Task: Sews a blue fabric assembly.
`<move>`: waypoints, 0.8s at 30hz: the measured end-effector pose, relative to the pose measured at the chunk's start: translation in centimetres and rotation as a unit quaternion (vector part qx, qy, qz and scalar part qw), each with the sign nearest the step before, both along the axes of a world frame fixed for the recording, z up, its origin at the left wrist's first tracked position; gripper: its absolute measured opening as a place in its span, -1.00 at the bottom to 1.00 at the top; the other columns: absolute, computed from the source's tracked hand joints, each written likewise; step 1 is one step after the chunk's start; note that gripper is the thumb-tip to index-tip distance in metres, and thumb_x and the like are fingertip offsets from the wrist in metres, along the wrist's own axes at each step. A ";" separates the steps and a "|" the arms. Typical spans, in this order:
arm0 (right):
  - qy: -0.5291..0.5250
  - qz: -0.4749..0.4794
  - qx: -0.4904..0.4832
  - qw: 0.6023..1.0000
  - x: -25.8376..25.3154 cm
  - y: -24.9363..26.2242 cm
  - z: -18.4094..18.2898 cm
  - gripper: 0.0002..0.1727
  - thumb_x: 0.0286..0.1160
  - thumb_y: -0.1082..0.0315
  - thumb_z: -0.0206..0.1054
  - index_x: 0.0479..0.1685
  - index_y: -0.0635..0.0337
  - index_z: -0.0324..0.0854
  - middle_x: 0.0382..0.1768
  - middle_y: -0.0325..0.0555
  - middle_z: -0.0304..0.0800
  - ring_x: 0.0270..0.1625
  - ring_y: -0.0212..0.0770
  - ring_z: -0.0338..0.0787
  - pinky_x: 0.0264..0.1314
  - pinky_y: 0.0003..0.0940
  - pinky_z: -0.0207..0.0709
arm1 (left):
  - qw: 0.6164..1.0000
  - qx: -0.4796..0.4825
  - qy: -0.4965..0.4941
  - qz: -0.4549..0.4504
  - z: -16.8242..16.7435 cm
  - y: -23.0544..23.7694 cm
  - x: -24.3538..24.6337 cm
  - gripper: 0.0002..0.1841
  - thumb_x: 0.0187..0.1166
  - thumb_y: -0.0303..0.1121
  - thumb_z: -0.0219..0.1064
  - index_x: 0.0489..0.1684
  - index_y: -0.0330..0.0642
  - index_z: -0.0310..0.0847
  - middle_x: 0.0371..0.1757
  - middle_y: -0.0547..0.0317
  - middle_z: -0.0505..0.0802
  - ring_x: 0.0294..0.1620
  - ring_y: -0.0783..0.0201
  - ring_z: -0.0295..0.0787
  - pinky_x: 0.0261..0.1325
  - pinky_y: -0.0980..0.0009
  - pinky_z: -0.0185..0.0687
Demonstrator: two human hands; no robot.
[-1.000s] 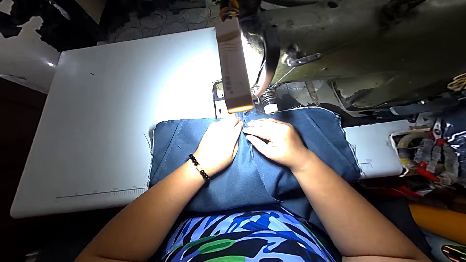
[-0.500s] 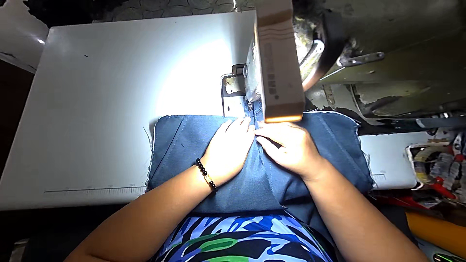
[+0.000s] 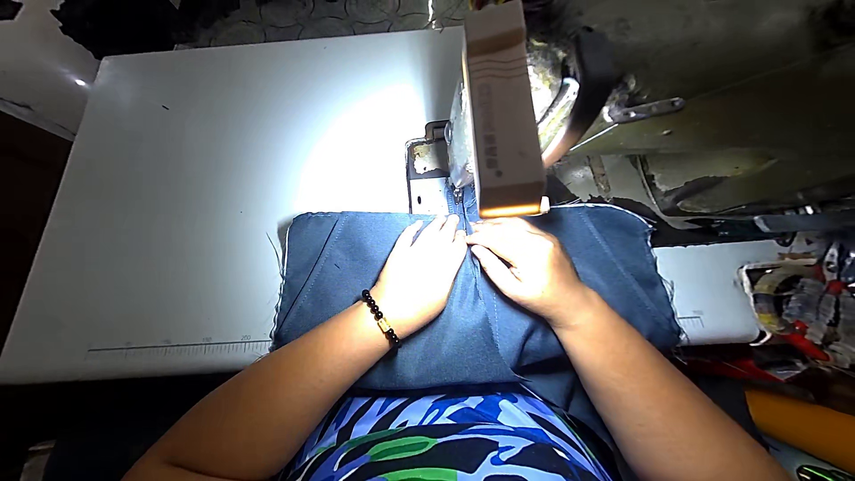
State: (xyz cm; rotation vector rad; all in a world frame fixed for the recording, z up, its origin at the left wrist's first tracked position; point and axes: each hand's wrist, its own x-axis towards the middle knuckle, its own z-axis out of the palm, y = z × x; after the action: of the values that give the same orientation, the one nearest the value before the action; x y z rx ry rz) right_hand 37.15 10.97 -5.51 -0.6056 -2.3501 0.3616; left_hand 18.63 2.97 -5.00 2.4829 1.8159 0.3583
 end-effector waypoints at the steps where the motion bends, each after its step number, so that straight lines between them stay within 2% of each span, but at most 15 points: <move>1: 0.000 0.000 -0.003 1.000 0.0 0.0 -0.1 -0.66 0.62 0.31 0.17 -0.10 0.21 0.90 -0.01 -0.01 0.95 0.20 -0.11 0.88 0.39 -0.27 0.65 | 1.000 -0.005 0.000 0.000 0.1 0.0 0.0 -0.60 0.70 -0.39 0.03 0.36 -0.21 0.68 0.59 -0.05 0.66 0.68 0.02 0.50 0.64 -0.08 0.36; 4: 0.001 -0.006 -0.035 0.999 0.0 0.2 0.0 -0.69 0.62 0.29 0.20 -0.16 0.22 0.88 -0.04 -0.04 0.93 0.19 -0.13 0.86 0.36 -0.27 0.65 | 1.000 -0.011 0.002 0.001 0.2 -0.1 0.1 -0.59 0.70 -0.38 0.04 0.40 -0.23 0.66 0.61 -0.08 0.64 0.69 -0.01 0.48 0.66 -0.10 0.34; 8: -0.013 -0.034 -0.059 0.998 -0.2 1.1 -0.4 -0.72 0.49 0.19 0.28 -0.44 0.18 0.72 -0.27 -0.01 0.80 0.01 -0.01 0.77 0.10 -0.16 0.60 | 0.999 -0.029 0.023 0.017 0.6 -0.2 0.6 -0.56 0.69 -0.43 0.05 0.49 -0.25 0.60 0.65 -0.10 0.60 0.71 -0.03 0.45 0.63 -0.14 0.36; 9: -0.017 -0.031 -0.063 0.997 -0.3 1.4 -0.4 -0.75 0.47 0.20 0.29 -0.40 0.17 0.74 -0.24 0.00 0.80 0.03 0.01 0.77 0.12 -0.14 0.60 | 0.999 -0.029 0.021 0.020 0.6 -0.2 0.6 -0.56 0.69 -0.43 0.05 0.49 -0.25 0.61 0.64 -0.10 0.60 0.71 -0.03 0.46 0.62 -0.15 0.37; 11: -0.030 -0.018 -0.078 0.996 -0.5 2.0 -0.1 -0.77 0.45 0.24 0.33 -0.18 0.17 0.84 -0.10 0.04 0.86 0.13 0.05 0.80 0.24 -0.07 0.62 | 0.999 -0.035 0.018 0.024 0.6 0.1 0.5 -0.56 0.70 -0.42 0.04 0.51 -0.24 0.59 0.64 -0.09 0.60 0.72 -0.04 0.44 0.63 -0.15 0.36; 13: -0.037 -0.005 -0.083 0.996 -0.9 2.8 0.2 -0.75 0.43 0.28 0.36 -0.09 0.18 0.88 -0.05 0.09 0.86 0.15 0.07 0.79 0.30 -0.06 0.58 | 0.998 -0.046 0.023 0.030 0.8 0.7 0.4 -0.55 0.71 -0.43 0.04 0.54 -0.25 0.55 0.66 -0.10 0.58 0.73 -0.06 0.41 0.64 -0.16 0.33; 19: -0.033 0.007 -0.064 0.997 -1.2 4.3 -0.1 -0.76 0.48 0.28 0.37 -0.10 0.20 0.89 0.02 0.06 0.88 0.25 0.04 0.76 0.45 -0.14 0.48 | 0.998 -0.028 0.020 0.044 0.8 1.7 0.2 -0.54 0.73 -0.38 0.04 0.56 -0.26 0.53 0.68 -0.13 0.55 0.76 -0.12 0.35 0.69 -0.18 0.24; 24: -0.032 0.006 -0.064 0.997 -1.2 4.5 -0.1 -0.76 0.48 0.27 0.38 -0.09 0.18 0.90 0.00 0.07 0.88 0.20 0.03 0.76 0.39 -0.15 0.51 | 0.998 -0.040 0.019 0.041 0.7 1.9 0.1 -0.53 0.74 -0.38 0.00 0.59 -0.24 0.52 0.68 -0.12 0.56 0.77 -0.12 0.34 0.71 -0.13 0.23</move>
State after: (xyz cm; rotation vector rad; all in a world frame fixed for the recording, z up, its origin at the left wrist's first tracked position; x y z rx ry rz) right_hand 35.95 15.47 -5.58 -0.6720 -2.4068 0.5078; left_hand 18.71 4.90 -4.26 2.3850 1.9111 0.2375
